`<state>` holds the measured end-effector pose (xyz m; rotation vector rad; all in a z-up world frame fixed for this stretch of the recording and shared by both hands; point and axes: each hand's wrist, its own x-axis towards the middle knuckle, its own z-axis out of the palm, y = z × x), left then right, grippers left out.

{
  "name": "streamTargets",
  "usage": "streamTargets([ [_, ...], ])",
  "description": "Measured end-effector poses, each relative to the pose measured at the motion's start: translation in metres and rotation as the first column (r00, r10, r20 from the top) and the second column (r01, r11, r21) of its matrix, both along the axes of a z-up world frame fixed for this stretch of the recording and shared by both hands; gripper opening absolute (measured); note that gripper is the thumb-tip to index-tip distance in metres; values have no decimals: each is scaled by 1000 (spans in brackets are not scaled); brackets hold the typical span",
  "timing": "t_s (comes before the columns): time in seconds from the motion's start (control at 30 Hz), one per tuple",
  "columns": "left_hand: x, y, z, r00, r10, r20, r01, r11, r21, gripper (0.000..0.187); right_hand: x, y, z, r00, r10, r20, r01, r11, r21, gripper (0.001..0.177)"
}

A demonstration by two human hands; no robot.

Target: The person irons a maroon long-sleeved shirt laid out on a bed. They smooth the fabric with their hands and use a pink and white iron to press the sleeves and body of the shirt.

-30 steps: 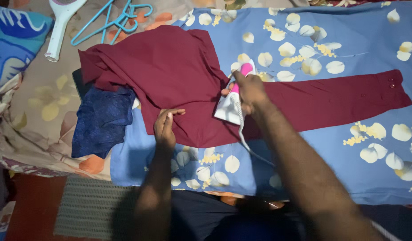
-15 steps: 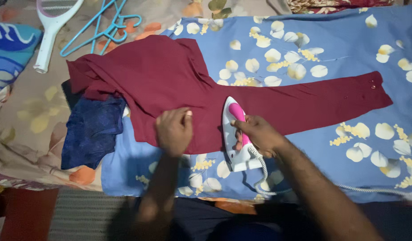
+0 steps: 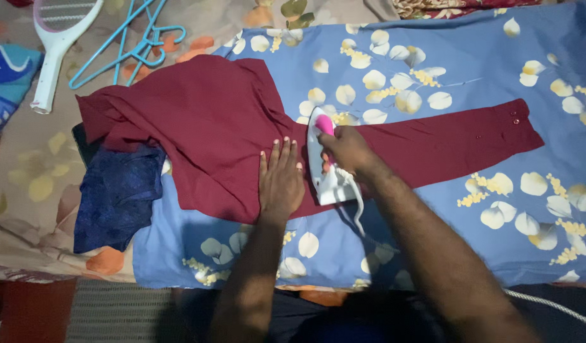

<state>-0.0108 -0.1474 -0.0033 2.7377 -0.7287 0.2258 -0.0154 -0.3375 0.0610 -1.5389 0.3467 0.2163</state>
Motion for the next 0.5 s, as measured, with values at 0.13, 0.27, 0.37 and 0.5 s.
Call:
streamTargets([
  [0.13,1,-2,-1,1000,11,16,-12,998,54,59,-33,-11,11,996,78,-44,-87,966,-244,34],
  [0.27,4,-3,-4,1000,7,20,-9,993,116,61,-76,-34,21,978,51,-202,-103,961,-256,28],
  [0.37,0,-3,-2,1000,20,7,-21,995,97,60,-85,-46,26,980,64,-190,-95,983,-157,33],
  [0.5,-3,-6,5,999,32,-15,-30,996,82,61,-67,-48,27,973,125,-194,-178,943,-283,34],
])
